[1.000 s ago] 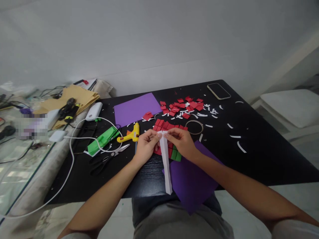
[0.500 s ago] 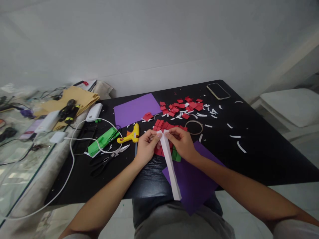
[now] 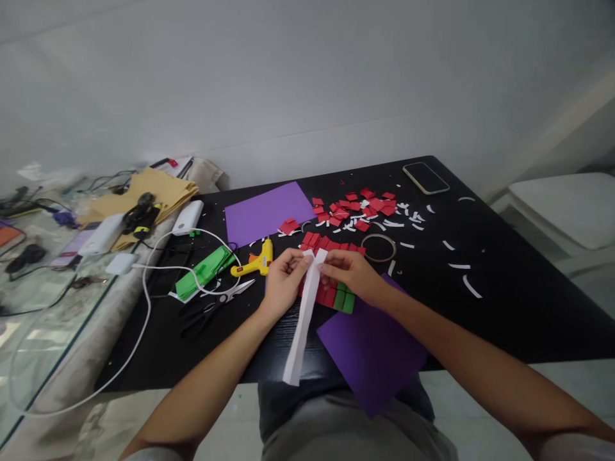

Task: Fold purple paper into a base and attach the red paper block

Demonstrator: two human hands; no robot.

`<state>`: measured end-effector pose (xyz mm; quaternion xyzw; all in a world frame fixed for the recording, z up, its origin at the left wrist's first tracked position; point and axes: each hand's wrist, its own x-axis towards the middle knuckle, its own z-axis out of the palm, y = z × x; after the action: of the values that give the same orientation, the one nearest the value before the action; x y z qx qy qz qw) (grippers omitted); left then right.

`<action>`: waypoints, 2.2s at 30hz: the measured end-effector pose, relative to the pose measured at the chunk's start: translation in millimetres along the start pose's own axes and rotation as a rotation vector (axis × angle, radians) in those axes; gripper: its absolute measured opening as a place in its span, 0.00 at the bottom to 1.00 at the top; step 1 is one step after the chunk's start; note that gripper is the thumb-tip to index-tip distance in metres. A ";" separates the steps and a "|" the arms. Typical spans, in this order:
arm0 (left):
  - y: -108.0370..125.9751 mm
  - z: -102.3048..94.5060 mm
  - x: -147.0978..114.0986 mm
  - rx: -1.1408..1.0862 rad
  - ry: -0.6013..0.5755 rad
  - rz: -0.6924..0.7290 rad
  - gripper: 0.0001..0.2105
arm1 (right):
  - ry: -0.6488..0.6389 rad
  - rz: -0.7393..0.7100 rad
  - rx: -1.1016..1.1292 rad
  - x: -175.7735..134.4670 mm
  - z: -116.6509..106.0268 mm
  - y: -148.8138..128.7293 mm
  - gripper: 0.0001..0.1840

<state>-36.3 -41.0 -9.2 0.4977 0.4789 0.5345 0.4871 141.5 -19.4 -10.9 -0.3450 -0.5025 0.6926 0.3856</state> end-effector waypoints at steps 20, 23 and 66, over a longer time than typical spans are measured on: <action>2.6 -13.3 5.0 0.020 -0.253 -0.079 0.23 | 0.068 -0.005 0.023 -3.2 -0.9 -7.0 0.19; 4.1 -7.3 0.3 0.035 -0.197 -0.041 0.23 | 0.101 -0.035 0.008 -4.1 0.8 -5.9 0.19; -1.3 -11.3 -2.0 0.102 -0.268 0.058 0.22 | 0.056 -0.068 0.026 -5.3 5.6 -2.8 0.20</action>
<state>-47.5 -43.2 -11.1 0.6023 0.4217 0.4520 0.5050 139.6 -25.9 -6.3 -0.3421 -0.4939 0.6757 0.4271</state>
